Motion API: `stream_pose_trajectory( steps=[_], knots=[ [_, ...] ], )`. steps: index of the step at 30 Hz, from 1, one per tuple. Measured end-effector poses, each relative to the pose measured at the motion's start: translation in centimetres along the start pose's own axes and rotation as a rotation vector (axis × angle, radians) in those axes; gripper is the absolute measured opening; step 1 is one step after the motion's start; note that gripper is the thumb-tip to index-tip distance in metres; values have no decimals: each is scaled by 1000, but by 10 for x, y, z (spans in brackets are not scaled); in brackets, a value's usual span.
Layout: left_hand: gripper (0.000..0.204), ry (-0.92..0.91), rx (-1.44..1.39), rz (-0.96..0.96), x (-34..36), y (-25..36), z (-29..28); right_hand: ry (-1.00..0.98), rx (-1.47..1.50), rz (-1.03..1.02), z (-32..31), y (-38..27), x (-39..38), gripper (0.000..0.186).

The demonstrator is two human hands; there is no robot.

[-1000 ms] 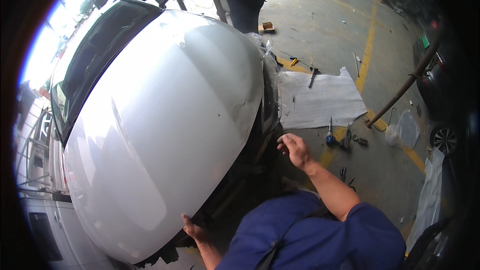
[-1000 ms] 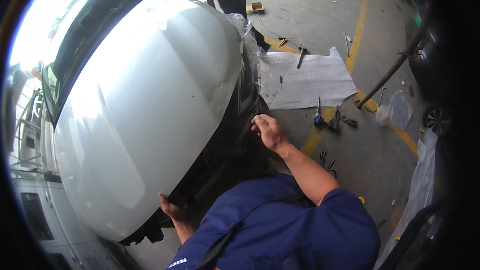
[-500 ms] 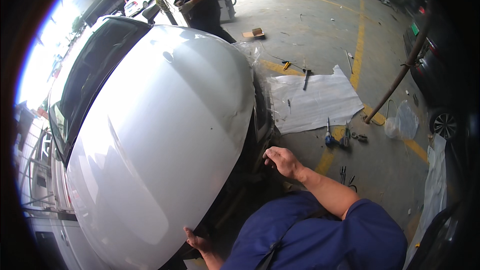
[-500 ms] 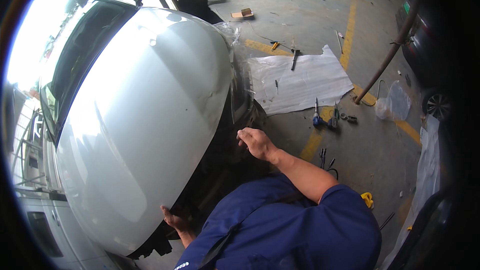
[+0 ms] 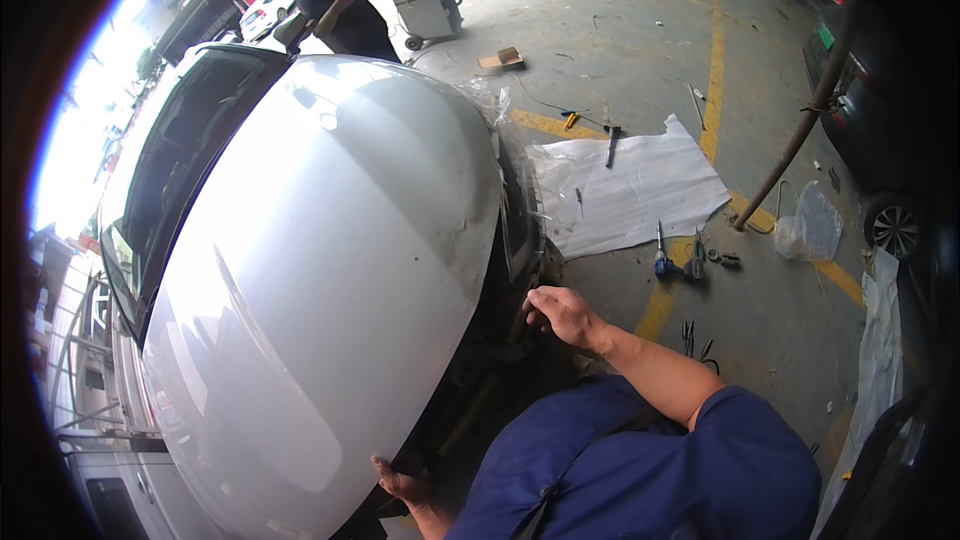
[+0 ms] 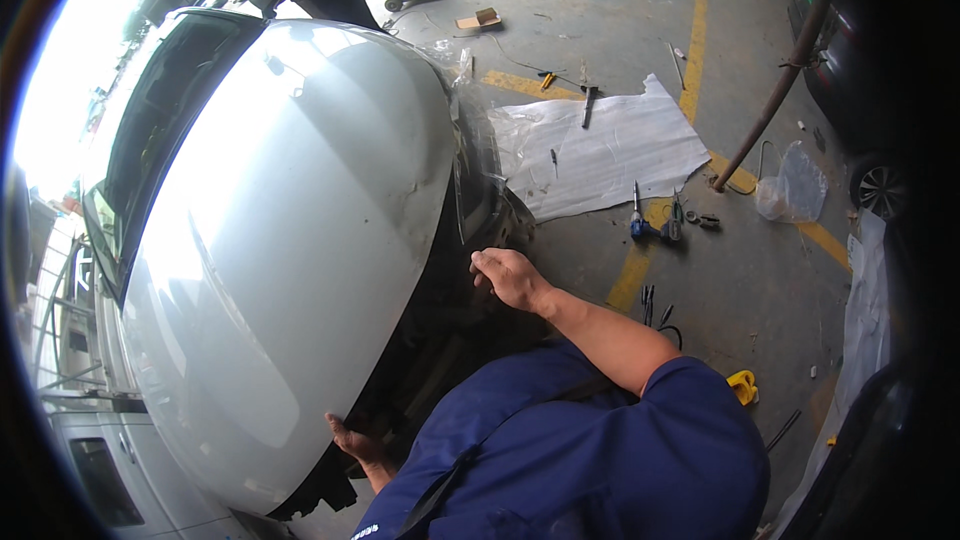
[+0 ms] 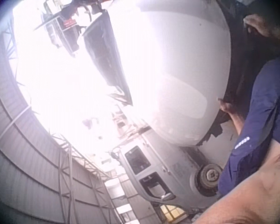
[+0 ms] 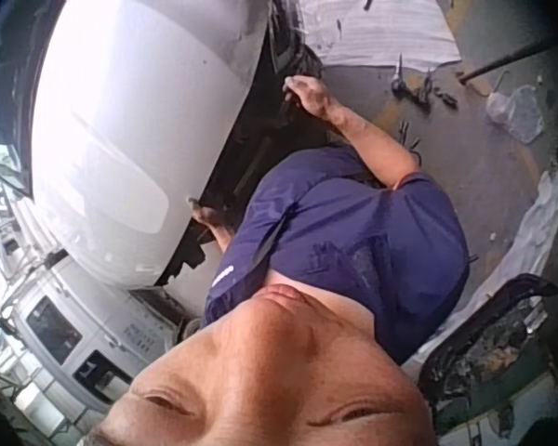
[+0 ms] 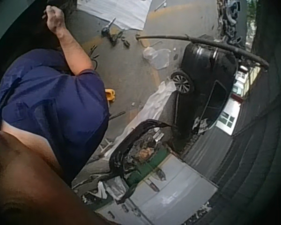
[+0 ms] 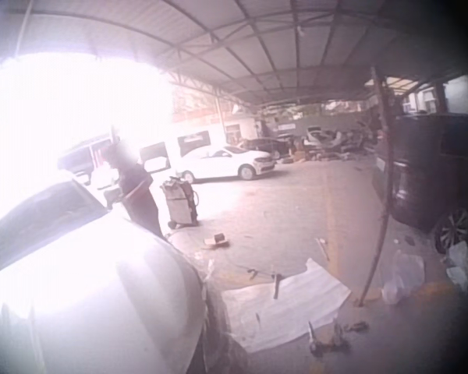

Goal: The person aligns and secures a car hood using a hammer and an impact wrench. They repeatedly adjust the hood's position, tap it into place, and fasten bolts under the hood.

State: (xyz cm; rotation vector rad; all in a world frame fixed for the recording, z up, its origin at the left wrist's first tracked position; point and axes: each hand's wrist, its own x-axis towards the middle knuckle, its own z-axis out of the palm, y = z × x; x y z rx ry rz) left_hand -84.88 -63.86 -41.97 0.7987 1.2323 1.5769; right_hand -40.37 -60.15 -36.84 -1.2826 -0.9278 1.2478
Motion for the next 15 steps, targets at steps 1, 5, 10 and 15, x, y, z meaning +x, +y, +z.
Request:
stream_pose_trajectory(
  steps=[1,5,10,15],
  knots=[
    [57,-7,8,1,0,0,0,3,2,4,-1,0,0,48],
    [57,-16,-5,19,4,-6,-8,5,9,12,-2,1,2,48],
    [57,-17,-1,26,-4,4,8,8,18,41,-1,-5,2,48],
    [53,103,32,51,-14,19,35,-8,17,43,1,-7,3,48]
  ],
)
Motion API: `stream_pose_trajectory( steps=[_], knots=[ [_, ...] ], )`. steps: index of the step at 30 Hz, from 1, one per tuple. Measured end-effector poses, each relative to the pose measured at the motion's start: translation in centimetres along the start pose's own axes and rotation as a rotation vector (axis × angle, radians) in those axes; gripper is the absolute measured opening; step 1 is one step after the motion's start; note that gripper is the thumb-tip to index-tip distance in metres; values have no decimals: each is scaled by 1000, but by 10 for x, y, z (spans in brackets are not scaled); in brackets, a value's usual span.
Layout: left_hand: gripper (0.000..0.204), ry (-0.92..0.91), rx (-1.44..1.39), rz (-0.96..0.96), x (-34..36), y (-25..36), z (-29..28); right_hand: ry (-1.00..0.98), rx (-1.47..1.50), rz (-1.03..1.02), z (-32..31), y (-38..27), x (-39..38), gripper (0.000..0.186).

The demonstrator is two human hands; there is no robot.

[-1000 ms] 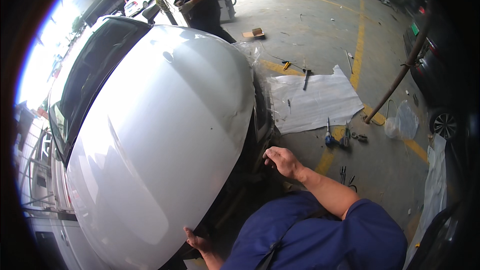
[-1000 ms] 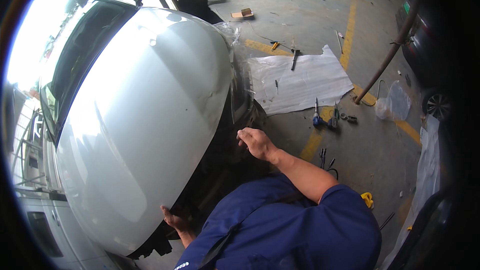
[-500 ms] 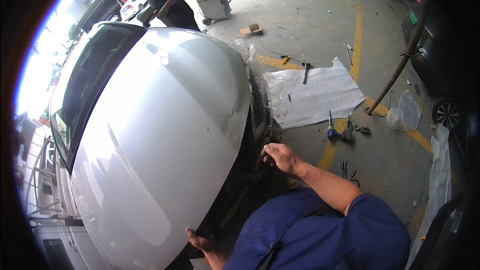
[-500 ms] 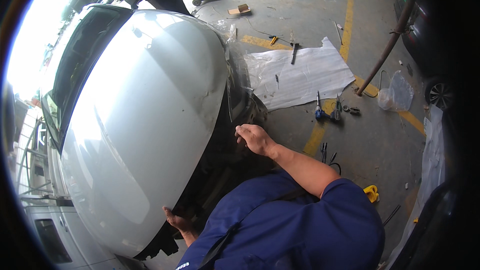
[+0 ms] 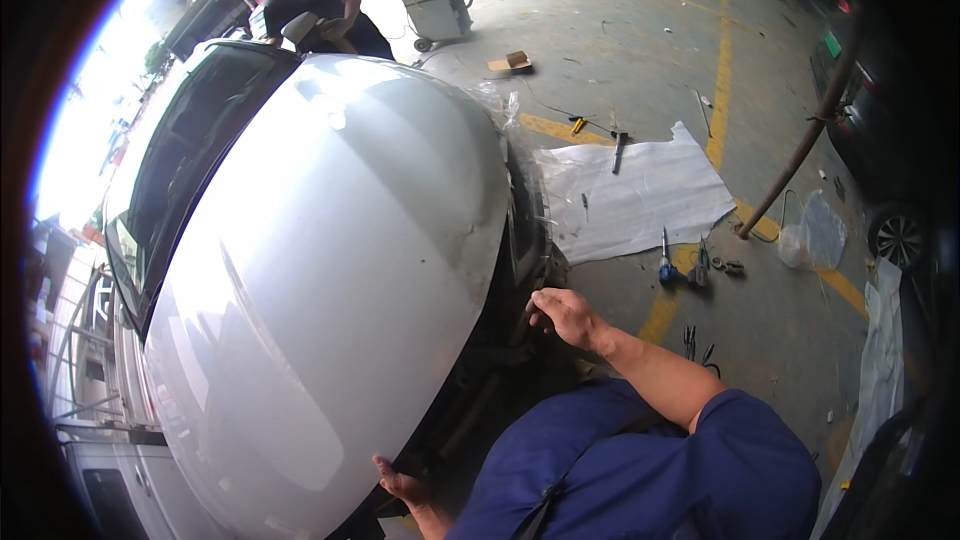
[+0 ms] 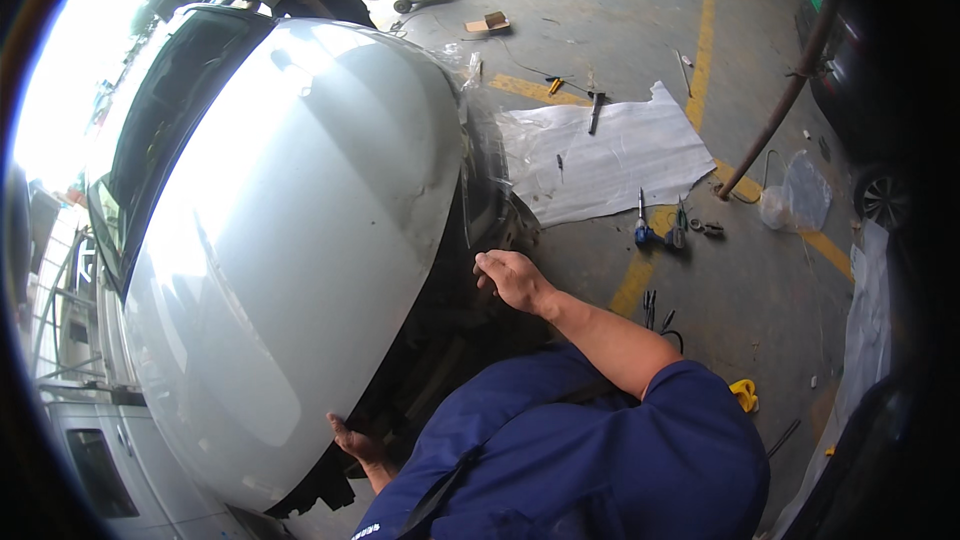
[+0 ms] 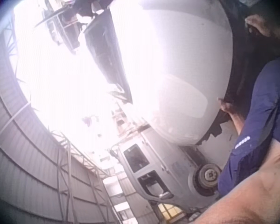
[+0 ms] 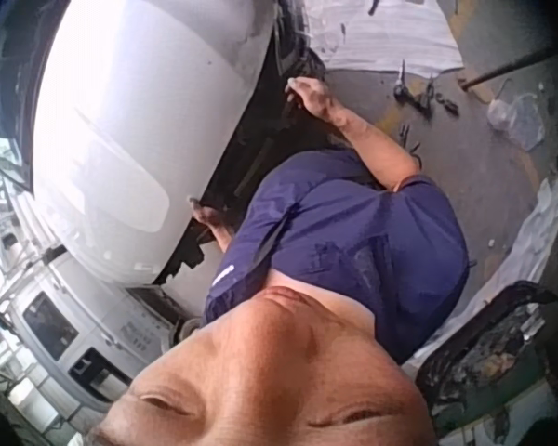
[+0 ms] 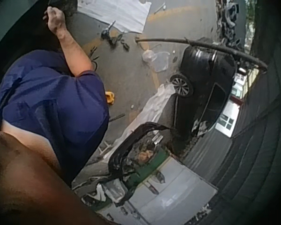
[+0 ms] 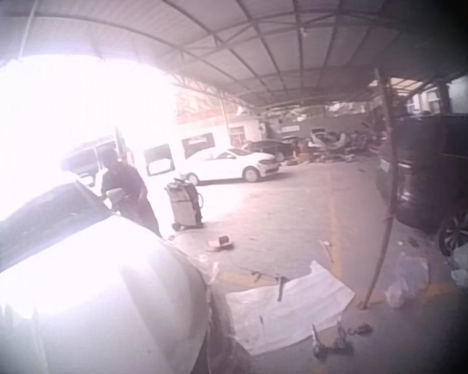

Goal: The person aligns and secures a car hood using a hammer and an impact wrench. They repeatedly adjust the hood's position, tap it into place, and fasten bolts under the hood.

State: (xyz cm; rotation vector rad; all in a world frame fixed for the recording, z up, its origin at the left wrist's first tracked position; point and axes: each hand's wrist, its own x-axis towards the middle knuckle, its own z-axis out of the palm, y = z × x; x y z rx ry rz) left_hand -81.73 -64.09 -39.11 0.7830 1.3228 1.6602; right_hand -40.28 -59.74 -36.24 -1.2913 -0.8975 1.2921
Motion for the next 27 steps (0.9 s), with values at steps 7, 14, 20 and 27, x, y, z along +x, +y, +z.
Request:
stream_pose_trajectory(
  steps=[7,14,20,27],
  knots=[
    [54,64,63,18,-9,13,17,-98,-85,-49,23,8,11,48],
    [50,125,-44,-22,-4,5,14,-168,-157,-109,66,9,28,48],
    [58,-102,-335,2,13,-4,-25,-138,-184,-38,87,3,29,49],
    [77,419,-159,-54,25,49,-67,-161,-249,85,93,-21,22,50]
  ],
)
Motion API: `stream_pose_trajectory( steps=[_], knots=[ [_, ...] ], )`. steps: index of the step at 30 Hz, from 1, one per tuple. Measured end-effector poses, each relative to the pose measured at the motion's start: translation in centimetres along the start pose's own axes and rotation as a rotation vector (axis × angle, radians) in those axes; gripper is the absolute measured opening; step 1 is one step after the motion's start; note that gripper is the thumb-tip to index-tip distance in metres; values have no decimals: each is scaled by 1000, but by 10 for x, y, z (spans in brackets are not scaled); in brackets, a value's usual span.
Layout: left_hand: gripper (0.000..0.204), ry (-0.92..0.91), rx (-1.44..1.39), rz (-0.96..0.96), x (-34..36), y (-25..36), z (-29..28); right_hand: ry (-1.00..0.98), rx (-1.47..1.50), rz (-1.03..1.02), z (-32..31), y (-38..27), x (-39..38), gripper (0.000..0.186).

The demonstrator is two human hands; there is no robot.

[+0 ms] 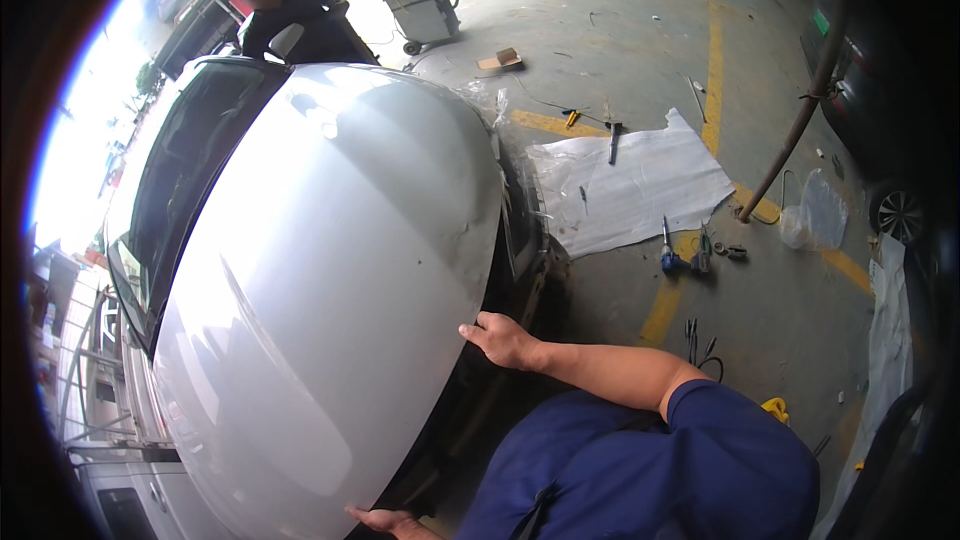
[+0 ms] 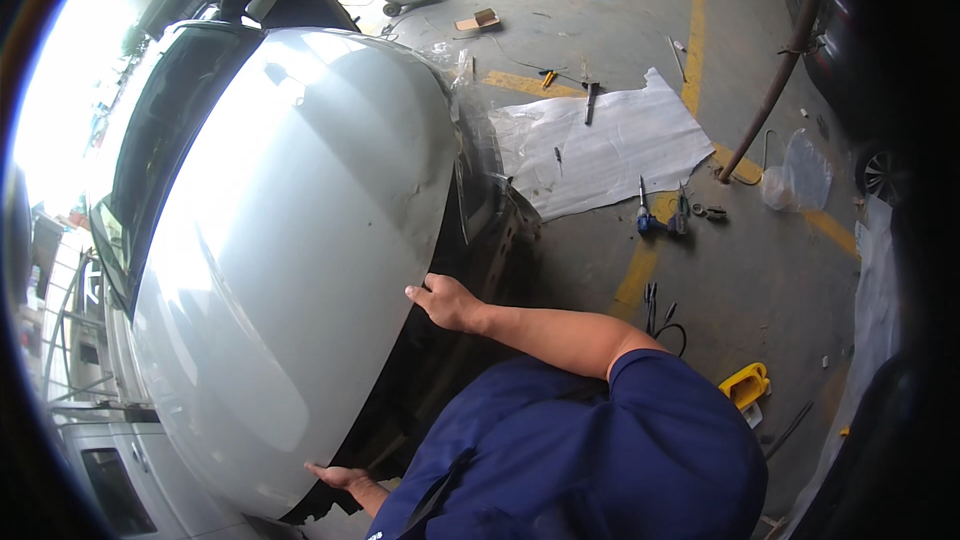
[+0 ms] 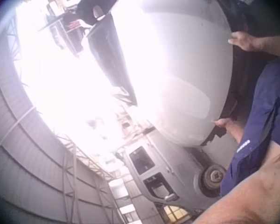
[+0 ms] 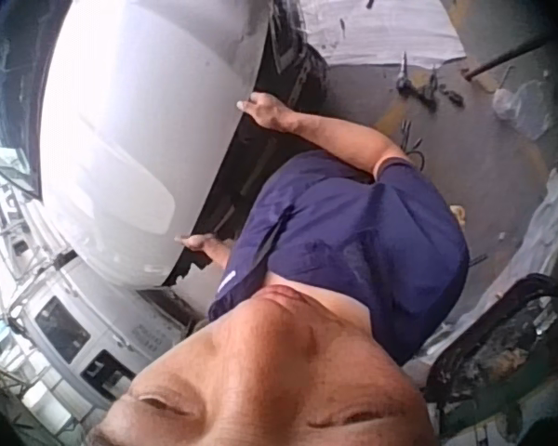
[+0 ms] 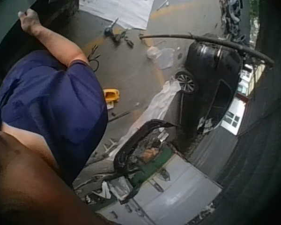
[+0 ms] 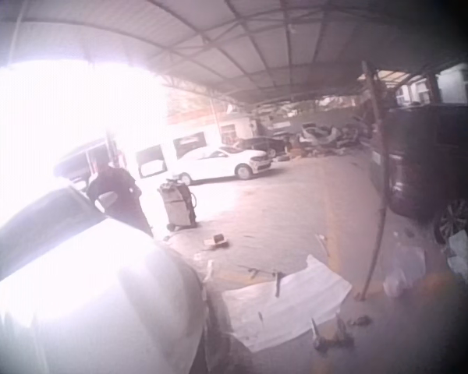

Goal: The person aligns and secures a car hood using a hammer and an impact wrench. They repeatedly adjust the hood's position, tap it into place, and fasten bolts under the hood.

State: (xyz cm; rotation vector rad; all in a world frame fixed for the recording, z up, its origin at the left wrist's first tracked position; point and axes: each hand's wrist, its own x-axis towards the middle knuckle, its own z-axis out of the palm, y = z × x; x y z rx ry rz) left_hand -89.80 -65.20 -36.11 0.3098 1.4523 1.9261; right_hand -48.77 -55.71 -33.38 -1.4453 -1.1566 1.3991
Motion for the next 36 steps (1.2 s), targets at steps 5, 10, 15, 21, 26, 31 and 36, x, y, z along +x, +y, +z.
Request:
stream_pose_trajectory(
  steps=[5,10,15,21,26,31,36],
  knots=[
    [80,16,-20,-12,8,19,6,85,165,-112,14,12,4,46],
    [84,16,54,65,23,9,-7,105,200,-131,21,29,16,44],
    [83,-13,-15,-52,-7,21,19,134,239,-147,24,40,22,44],
    [82,-24,0,-22,23,12,-9,125,187,-139,25,43,27,44],
    [82,-29,-25,25,41,5,-25,118,177,-126,25,41,26,46],
    [81,-7,-27,67,37,3,-18,131,190,-160,24,41,24,47],
    [78,-18,-25,73,38,4,-19,131,130,-143,23,41,25,48]
  ],
)
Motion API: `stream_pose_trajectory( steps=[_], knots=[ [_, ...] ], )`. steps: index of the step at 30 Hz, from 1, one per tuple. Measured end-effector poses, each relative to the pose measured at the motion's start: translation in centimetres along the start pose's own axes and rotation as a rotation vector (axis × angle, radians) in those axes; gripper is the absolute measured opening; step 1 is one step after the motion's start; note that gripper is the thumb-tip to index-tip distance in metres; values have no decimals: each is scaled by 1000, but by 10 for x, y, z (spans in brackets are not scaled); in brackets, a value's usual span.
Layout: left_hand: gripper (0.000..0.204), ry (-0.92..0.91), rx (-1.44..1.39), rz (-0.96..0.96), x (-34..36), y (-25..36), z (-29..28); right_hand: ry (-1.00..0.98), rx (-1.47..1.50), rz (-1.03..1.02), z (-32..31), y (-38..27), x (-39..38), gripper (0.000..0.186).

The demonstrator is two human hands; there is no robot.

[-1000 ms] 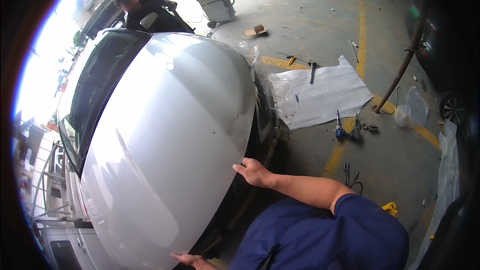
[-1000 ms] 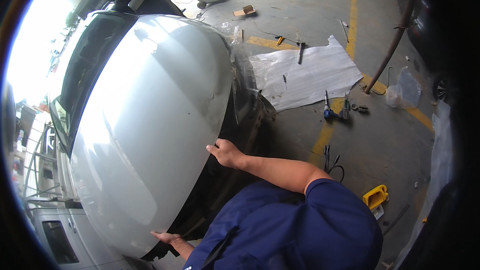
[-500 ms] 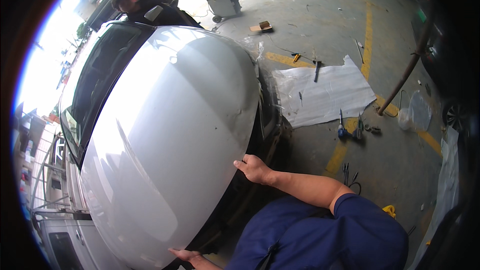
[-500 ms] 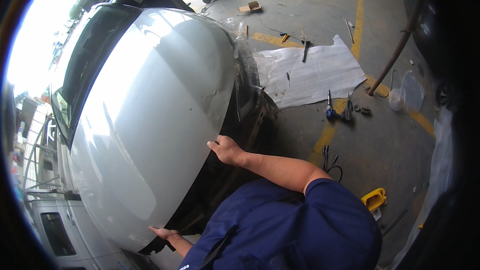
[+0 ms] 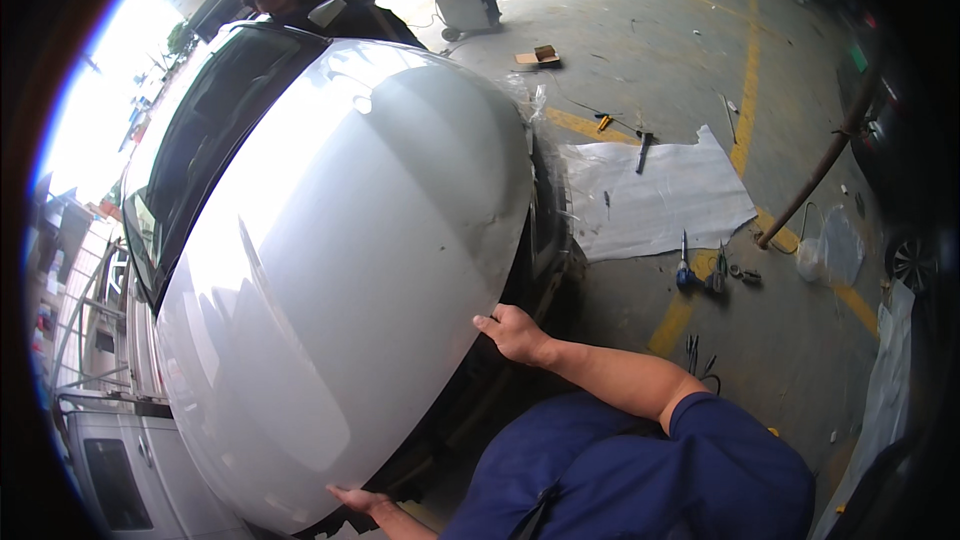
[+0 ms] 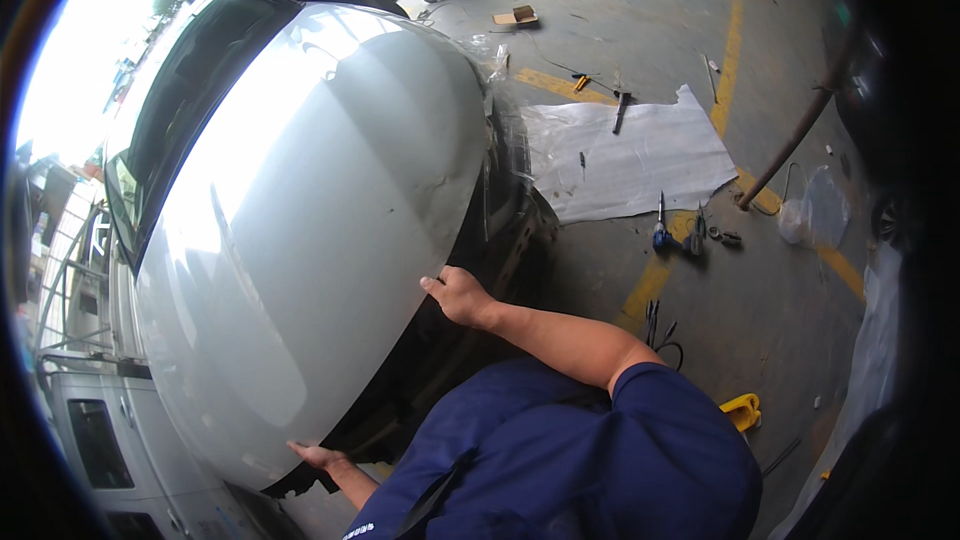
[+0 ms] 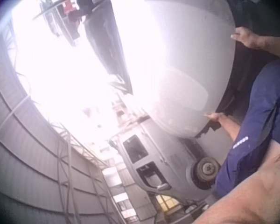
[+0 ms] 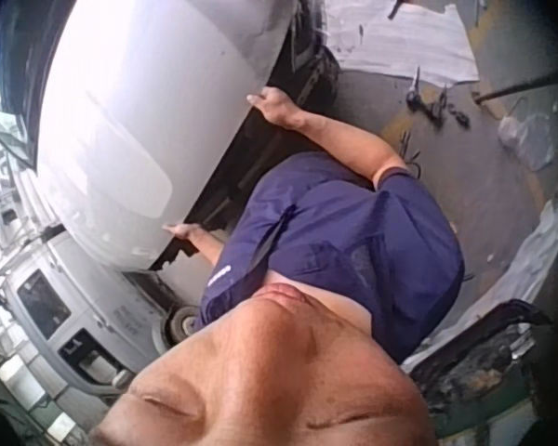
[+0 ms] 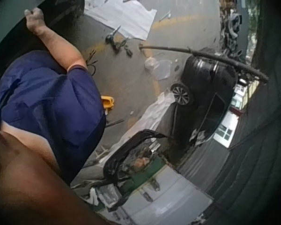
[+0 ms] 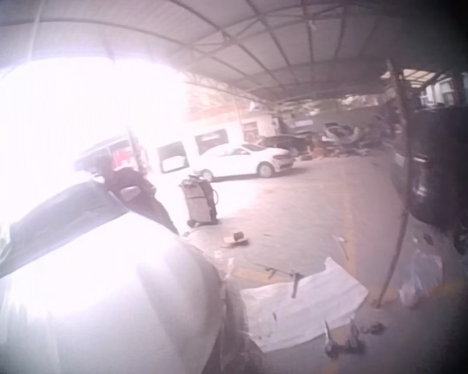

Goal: The person aligns and secures a car hood using a hammer and an impact wrench. They repeatedly adjust the hood's position, tap it into place, and fasten bolts under the hood.

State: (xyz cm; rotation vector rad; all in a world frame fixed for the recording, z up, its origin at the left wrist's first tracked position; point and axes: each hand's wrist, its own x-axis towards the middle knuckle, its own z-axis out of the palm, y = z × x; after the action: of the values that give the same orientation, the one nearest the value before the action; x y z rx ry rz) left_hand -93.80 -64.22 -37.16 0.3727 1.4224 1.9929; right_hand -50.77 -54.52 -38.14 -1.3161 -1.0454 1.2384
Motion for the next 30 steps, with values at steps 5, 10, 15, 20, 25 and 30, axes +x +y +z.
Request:
stream_pose_trajectory(
  steps=[5,10,15,20,25,30],
  knots=[
    [75,-74,-59,-39,4,-3,-6,-1,-15,42,-3,-4,-1,48],
    [71,-131,-52,52,12,-9,-24,22,33,34,1,-20,-7,48],
    [68,-38,-71,67,2,-10,-1,45,29,55,-1,6,0,46],
    [67,-1,-13,122,24,-30,-34,16,106,87,1,7,-2,44],
    [63,48,18,333,38,-60,-60,-12,104,-36,-5,0,-8,34],
    [59,-95,-6,261,16,-42,-24,-134,421,24,-9,-15,-7,30]
  ],
)
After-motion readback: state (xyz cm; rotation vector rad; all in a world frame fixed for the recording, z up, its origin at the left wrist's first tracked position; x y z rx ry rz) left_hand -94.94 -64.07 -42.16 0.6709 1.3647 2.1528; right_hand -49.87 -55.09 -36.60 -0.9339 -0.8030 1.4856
